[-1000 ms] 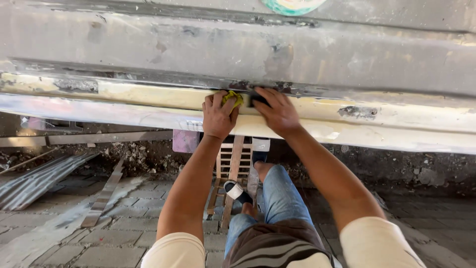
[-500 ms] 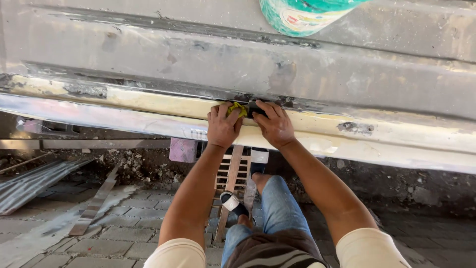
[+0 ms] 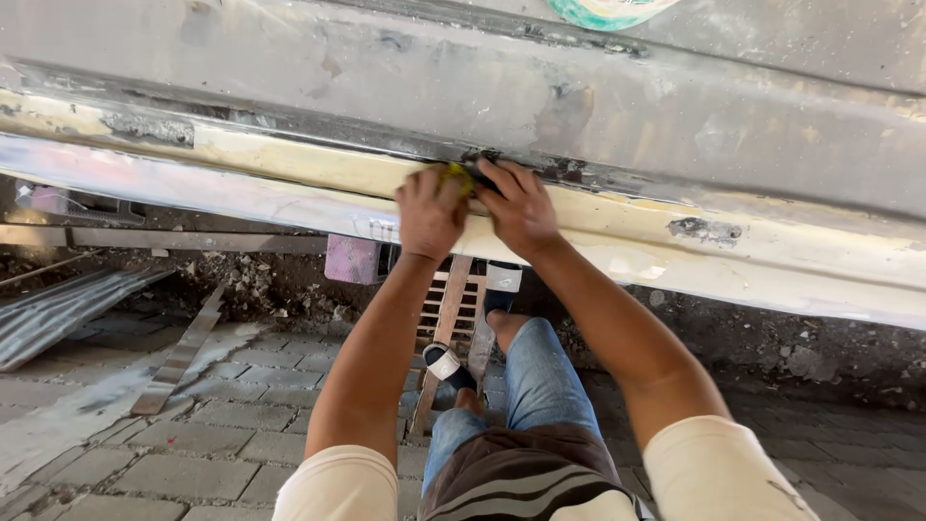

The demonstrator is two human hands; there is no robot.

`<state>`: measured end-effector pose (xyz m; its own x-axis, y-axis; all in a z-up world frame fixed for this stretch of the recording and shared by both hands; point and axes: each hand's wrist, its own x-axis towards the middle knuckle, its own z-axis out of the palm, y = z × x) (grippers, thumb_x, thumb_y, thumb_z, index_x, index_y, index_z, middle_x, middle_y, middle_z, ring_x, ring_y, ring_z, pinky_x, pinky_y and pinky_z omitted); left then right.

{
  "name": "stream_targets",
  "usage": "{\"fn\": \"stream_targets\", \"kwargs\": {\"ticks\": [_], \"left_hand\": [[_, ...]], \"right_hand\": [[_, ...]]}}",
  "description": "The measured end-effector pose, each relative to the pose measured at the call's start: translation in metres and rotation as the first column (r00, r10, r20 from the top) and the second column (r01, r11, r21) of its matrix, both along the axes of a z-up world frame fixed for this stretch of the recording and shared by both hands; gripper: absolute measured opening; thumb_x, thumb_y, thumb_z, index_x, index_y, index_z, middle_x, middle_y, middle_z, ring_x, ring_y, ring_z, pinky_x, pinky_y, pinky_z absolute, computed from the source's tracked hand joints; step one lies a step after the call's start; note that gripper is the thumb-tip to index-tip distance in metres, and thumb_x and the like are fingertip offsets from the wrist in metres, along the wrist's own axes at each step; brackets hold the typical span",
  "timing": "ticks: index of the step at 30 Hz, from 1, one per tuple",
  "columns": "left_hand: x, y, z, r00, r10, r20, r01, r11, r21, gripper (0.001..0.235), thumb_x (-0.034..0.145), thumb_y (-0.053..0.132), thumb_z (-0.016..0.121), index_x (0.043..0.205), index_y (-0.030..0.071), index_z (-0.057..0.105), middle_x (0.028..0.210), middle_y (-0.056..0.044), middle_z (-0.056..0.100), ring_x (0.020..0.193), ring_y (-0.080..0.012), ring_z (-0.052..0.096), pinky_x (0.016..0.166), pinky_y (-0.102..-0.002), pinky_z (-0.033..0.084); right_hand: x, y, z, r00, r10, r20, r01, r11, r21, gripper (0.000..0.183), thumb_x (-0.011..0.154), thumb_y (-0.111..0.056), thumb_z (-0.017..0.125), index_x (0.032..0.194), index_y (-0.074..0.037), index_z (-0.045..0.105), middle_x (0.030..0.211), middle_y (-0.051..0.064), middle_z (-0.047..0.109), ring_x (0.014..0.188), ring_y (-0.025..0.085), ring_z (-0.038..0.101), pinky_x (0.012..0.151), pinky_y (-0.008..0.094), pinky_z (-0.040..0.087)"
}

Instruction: The person dips a yellow sponge and a black scrubber into a green bucket of water and scrubs a horizontal metal beam. They repeatedly wipe the surface with both tools, moving along the beam to clean it.

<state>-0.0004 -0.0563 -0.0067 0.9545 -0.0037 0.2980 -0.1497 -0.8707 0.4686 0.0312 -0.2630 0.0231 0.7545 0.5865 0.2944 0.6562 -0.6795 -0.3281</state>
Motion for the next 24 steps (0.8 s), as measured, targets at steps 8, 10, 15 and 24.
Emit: {"fn": "stream_targets", "kwargs": {"ticks": [8, 10, 15, 24], "left_hand": [[-0.004, 0.043, 0.014, 0.98, 0.194, 0.046, -0.197, 0.978, 0.069, 0.025, 0.092, 0.025, 0.073, 0.114, 0.015, 0.066, 0.134, -0.011, 0.055, 0.118, -0.036, 0.049, 0.098, -0.053, 0.038], [-0.001, 0.035, 0.01, 0.969, 0.24, 0.051, -0.241, 0.97, 0.013, 0.027, 0.093, 0.023, 0.073, 0.117, 0.014, 0.064, 0.134, -0.009, 0.055, 0.12, -0.0363, 0.049, 0.1, -0.052, 0.039], [-0.002, 0.039, 0.018, 0.961, 0.276, 0.019, -0.276, 0.961, 0.019, 0.027, 0.091, 0.022, 0.073, 0.116, 0.015, 0.064, 0.132, -0.005, 0.057, 0.118, -0.0348, 0.05, 0.097, -0.051, 0.039], [0.004, 0.072, 0.011, 0.945, 0.326, -0.002, -0.325, 0.944, 0.048, 0.028, 0.094, 0.023, 0.071, 0.121, 0.014, 0.065, 0.129, -0.007, 0.057, 0.115, -0.0345, 0.049, 0.094, -0.051, 0.038]], "right_hand": [[-0.016, -0.085, 0.011, 0.989, -0.034, 0.146, 0.019, 0.994, 0.109, 0.015, 0.093, -0.01, 0.084, 0.107, -0.011, 0.079, 0.139, 0.012, 0.064, 0.12, 0.033, 0.065, 0.095, 0.043, 0.056], [-0.021, -0.096, 0.03, 0.989, -0.077, 0.128, 0.072, 0.997, 0.04, 0.017, 0.092, -0.009, 0.083, 0.108, -0.009, 0.078, 0.137, 0.014, 0.065, 0.118, 0.035, 0.067, 0.093, 0.045, 0.057], [0.007, 0.015, -0.004, 0.99, 0.025, 0.142, -0.044, 0.991, 0.126, 0.016, 0.087, -0.006, 0.08, 0.103, -0.009, 0.077, 0.139, 0.013, 0.064, 0.12, 0.033, 0.063, 0.098, 0.047, 0.055], [0.004, -0.034, 0.005, 0.981, 0.009, 0.196, -0.027, 0.996, 0.089, 0.02, 0.094, -0.013, 0.081, 0.113, -0.015, 0.076, 0.136, 0.011, 0.062, 0.113, 0.03, 0.064, 0.095, 0.045, 0.053]]}}
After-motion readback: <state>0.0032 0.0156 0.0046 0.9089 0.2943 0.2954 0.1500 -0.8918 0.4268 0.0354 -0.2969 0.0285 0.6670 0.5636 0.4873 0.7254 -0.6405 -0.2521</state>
